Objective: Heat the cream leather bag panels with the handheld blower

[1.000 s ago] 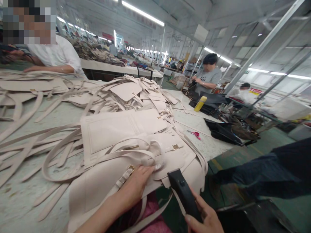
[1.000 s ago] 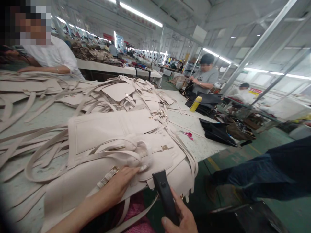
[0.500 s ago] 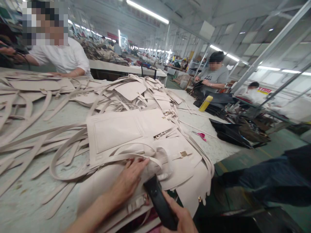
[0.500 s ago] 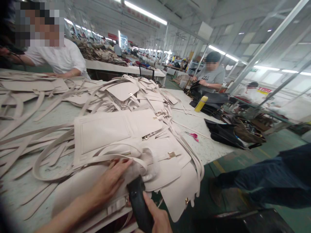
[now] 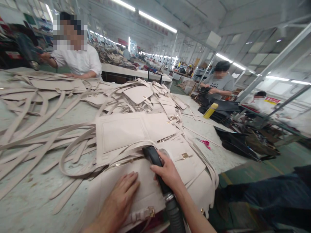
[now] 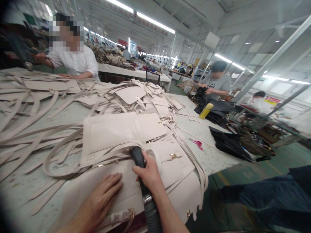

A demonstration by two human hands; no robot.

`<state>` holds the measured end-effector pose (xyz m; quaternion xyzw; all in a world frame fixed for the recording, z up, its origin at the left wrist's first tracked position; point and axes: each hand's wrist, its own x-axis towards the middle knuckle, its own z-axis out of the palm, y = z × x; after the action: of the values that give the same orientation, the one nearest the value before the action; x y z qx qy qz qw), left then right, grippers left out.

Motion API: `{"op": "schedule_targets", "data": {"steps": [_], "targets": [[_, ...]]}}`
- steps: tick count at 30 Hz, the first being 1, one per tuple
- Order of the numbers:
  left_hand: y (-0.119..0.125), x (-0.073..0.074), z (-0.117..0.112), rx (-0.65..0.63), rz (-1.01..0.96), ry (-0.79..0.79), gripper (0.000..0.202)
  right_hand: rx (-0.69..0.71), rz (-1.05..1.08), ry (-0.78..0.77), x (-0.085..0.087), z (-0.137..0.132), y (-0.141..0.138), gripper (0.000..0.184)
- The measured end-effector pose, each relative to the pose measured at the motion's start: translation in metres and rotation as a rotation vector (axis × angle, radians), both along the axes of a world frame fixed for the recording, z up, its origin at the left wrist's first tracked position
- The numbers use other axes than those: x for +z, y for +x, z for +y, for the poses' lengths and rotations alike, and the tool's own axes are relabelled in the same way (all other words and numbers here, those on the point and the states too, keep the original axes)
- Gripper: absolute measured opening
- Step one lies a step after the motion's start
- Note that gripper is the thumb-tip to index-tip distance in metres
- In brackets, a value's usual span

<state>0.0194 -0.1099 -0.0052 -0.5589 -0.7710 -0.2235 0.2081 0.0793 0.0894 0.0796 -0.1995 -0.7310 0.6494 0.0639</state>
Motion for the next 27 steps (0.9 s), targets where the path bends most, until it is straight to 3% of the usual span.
{"op": "schedule_targets", "data": {"steps": [2,4,6,7,8,10,11,13,14,16,19,21,22,24,26,27], "targets": [[0.003,0.012,-0.014,0.072,-0.136,0.133,0.037,-0.001,0.016,0.023,0.003,0.003,-0.013,0.061],[0.0,0.029,-0.035,0.33,-0.339,0.298,0.034,-0.033,0.041,0.05,0.005,0.003,-0.017,0.064],[-0.003,0.043,-0.056,0.582,-0.675,0.413,0.034,-0.083,0.064,0.095,0.003,0.002,-0.014,0.069],[-0.004,0.048,-0.063,0.628,-0.932,0.415,0.038,-0.111,0.074,0.126,0.001,0.002,-0.011,0.07],[-0.004,0.051,-0.067,0.596,-1.227,0.394,0.043,-0.134,0.081,0.158,-0.002,0.002,-0.008,0.071],[0.0,0.056,-0.063,0.389,-1.767,0.39,0.047,-0.159,0.085,0.205,-0.005,0.003,-0.001,0.071],[0.005,0.057,-0.054,0.303,-1.966,0.445,0.044,-0.162,0.082,0.217,-0.005,0.005,0.002,0.071],[0.015,0.057,-0.03,0.266,-2.2,0.612,0.04,-0.166,0.074,0.229,-0.001,0.013,0.007,0.072],[0.02,0.057,-0.016,0.271,-2.237,0.661,0.04,-0.179,0.073,0.235,0.003,0.018,0.009,0.073],[0.027,0.055,0.01,0.21,-2.165,0.614,0.041,-0.247,0.083,0.262,0.014,0.032,0.011,0.076],[0.032,0.049,0.038,0.199,-1.672,0.476,0.032,-0.329,0.112,0.287,0.029,0.056,0.015,0.075],[0.029,0.046,0.047,0.246,-1.426,0.411,0.026,-0.284,0.082,0.287,0.033,0.068,0.021,0.073],[0.026,0.045,0.049,0.227,-1.422,0.402,0.028,-0.237,0.046,0.278,0.033,0.07,0.026,0.072],[0.017,0.045,0.052,0.09,-1.639,0.494,0.038,-0.148,-0.038,0.251,0.03,0.069,0.04,0.071],[0.006,0.047,0.055,-0.008,-1.927,0.756,0.042,-0.093,-0.092,0.206,0.025,0.061,0.056,0.072],[0.001,0.048,0.056,0.007,-2.022,0.9,0.039,-0.08,-0.107,0.184,0.022,0.055,0.065,0.073]]}}
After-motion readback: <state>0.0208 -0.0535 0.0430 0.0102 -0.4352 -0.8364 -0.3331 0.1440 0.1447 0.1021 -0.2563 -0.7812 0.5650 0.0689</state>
